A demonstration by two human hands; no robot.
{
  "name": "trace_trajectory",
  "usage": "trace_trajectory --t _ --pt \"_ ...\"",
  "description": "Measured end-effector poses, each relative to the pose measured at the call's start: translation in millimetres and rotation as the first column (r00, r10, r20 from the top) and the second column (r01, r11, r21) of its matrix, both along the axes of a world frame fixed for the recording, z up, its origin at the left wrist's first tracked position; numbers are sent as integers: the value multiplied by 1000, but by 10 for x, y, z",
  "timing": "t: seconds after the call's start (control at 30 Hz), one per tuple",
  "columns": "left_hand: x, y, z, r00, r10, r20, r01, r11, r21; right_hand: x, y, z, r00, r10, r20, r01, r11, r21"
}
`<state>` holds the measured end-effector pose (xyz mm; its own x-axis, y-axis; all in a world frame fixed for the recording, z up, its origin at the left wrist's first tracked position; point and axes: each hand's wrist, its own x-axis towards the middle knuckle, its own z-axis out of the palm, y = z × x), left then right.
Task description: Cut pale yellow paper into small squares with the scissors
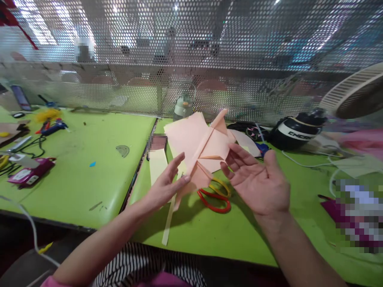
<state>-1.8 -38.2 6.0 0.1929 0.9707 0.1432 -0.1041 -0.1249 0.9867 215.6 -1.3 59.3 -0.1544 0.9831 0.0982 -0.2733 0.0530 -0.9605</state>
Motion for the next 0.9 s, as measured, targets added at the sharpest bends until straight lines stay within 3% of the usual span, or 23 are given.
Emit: trace_trajectory --t 0.1,0.3,0.57,0.9 --pt "-1 -17 33 996 24 91 -15 996 -91 -18 -3 -9 999 25 26 -26 999 22" --pt "34 6 -10 972 71 223 2 950 -311 -81 35 -233 994 106 14 -105 994 -6" --pt "72 -34 27 990 4 144 48 934 -354 -154 24 -417 998 -10 66 11 1000 -20" --pt "72 -42 -53 983 -58 176 114 937 -329 -166 -44 -480 998 26 64 -23 998 -51"
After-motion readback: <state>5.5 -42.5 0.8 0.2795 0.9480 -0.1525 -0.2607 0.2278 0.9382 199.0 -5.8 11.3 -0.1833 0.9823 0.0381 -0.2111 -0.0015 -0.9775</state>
